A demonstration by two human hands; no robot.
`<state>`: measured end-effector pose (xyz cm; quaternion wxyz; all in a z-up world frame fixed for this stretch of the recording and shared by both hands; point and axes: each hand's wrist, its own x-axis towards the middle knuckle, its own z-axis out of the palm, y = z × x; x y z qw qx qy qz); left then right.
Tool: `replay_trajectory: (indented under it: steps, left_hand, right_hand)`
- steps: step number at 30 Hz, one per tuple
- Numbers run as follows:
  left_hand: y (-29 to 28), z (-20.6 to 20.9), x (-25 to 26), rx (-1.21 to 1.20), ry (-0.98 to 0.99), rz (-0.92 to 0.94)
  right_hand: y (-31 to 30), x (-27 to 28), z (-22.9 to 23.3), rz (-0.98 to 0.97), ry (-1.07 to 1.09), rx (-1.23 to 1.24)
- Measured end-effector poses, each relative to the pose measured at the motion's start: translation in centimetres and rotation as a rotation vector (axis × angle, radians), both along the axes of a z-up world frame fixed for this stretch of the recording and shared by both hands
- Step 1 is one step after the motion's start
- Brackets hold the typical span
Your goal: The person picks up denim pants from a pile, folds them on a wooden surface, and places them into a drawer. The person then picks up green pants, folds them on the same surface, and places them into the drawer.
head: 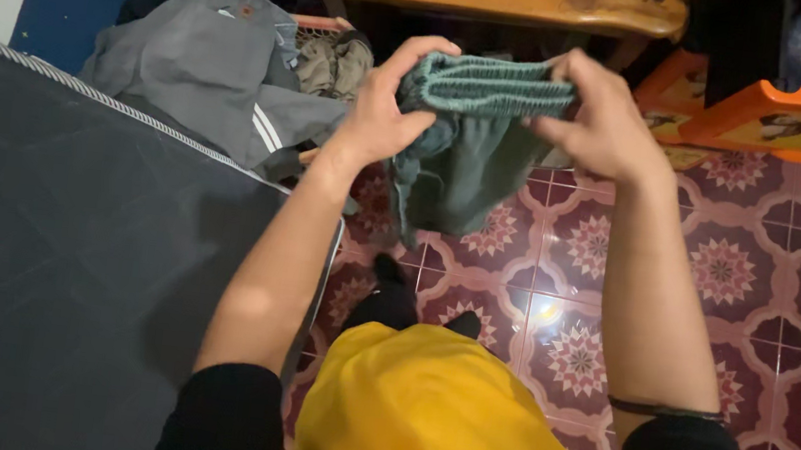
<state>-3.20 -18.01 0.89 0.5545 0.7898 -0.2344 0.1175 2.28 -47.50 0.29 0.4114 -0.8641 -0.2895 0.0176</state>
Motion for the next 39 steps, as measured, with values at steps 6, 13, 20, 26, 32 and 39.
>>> replay_trajectory:
  steps: [6, 13, 20, 26, 32, 39]
  left_hand:
    - [2.5, 0.0, 3.6, -0.051, -0.022, -0.035]
    - [6.5, -1.3, 11.8, -0.152, 0.065, -0.17]
    - [10.5, -2.0, 20.2, 0.063, 0.084, -0.207]
    - [13.3, -6.5, 28.7, 0.232, 0.152, -0.099]
    - [11.2, -10.4, 35.2, -0.073, 0.124, -0.074]
    - [7.8, -10.8, 43.2, -0.083, 0.098, 0.076]
  right_hand:
    - [2.2, 2.6, -0.4, 0.048, 0.117, 0.565]
    - [5.0, 9.2, -2.2, -0.003, 0.368, 0.524]
    - [6.5, 18.0, -4.0, -0.137, 0.263, 0.501]
    - [7.4, 23.2, -5.3, -0.211, 0.286, 0.415]
    - [7.0, 28.7, -5.7, -0.298, 0.254, 0.385]
    - [5.6, 38.2, -6.2, -0.287, 0.243, 0.475]
